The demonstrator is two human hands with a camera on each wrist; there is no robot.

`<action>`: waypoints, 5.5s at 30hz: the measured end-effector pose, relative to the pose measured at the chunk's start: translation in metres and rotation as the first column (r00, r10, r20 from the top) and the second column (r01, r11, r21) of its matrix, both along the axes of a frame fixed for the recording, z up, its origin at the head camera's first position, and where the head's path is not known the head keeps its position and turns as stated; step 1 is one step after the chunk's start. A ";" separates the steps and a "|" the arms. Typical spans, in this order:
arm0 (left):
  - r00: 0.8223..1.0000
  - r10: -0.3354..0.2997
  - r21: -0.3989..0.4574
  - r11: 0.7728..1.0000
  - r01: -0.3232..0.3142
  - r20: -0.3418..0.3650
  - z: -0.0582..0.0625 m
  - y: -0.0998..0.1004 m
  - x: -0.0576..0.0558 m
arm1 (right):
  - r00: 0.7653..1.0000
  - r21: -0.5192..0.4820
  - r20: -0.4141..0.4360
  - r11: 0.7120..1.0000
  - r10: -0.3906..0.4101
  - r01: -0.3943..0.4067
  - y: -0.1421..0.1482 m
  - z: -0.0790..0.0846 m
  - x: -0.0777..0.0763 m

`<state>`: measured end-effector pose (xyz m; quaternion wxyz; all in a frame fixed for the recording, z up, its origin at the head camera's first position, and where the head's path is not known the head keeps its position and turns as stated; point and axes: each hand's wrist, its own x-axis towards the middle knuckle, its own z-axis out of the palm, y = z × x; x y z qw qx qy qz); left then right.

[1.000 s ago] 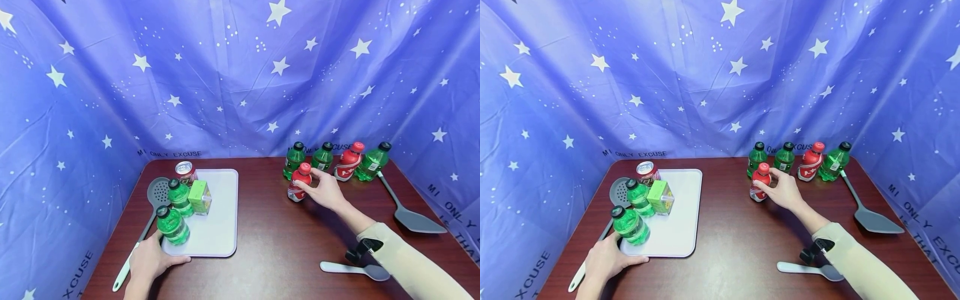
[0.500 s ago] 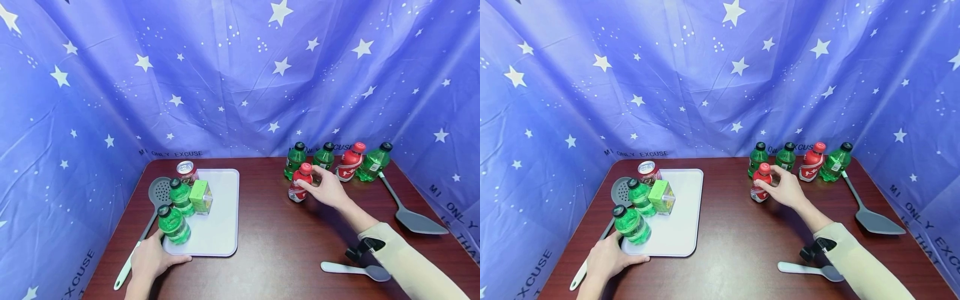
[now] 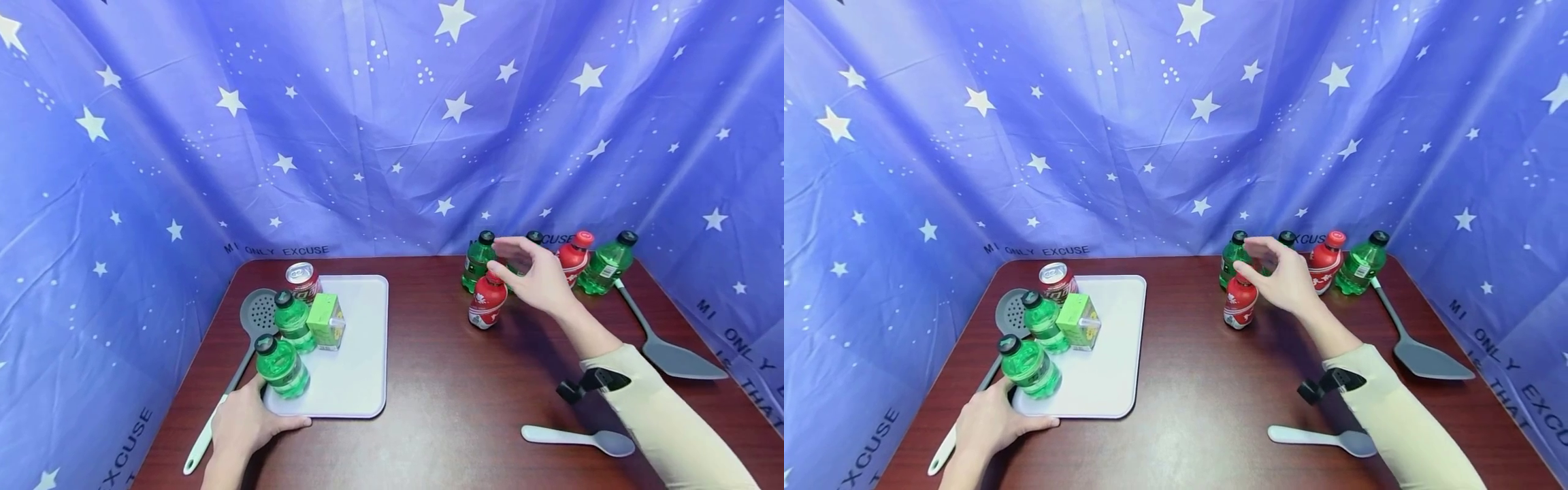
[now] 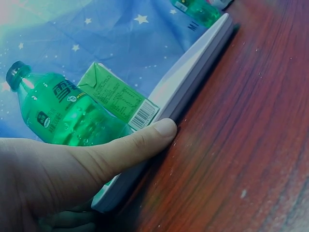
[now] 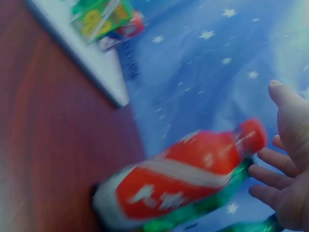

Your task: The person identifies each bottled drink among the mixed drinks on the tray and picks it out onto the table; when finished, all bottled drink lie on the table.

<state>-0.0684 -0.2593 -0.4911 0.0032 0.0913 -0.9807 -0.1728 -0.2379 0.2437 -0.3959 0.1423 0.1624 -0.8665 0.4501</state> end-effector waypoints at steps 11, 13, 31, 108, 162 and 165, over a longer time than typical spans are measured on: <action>1.000 0.005 -0.003 1.000 -0.005 0.011 0.000 0.000 0.000 | 0.995 -0.146 -0.092 0.988 0.034 -0.047 -0.035 0.033 -0.005; 1.000 0.005 -0.002 1.000 -0.005 0.012 0.000 0.000 0.000 | 0.991 -0.188 -0.107 0.977 0.077 -0.096 -0.045 0.036 -0.003; 1.000 0.002 -0.004 1.000 -0.002 0.008 0.000 0.000 -0.001 | 0.899 -0.300 -0.083 0.850 0.429 -0.433 -0.139 0.053 0.028; 1.000 0.001 -0.015 1.000 -0.002 -0.025 -0.002 0.000 0.000 | 0.851 0.262 -0.014 0.824 0.524 -0.503 -0.314 -0.055 0.081; 1.000 0.017 -0.035 0.999 -0.016 0.025 0.001 0.002 -0.002 | 0.963 0.062 0.000 0.962 0.268 -0.267 -0.126 0.014 0.070; 0.999 0.022 -0.038 0.999 -0.021 0.030 0.002 0.002 -0.002 | 0.970 0.063 0.001 0.969 0.241 -0.241 -0.113 0.015 0.070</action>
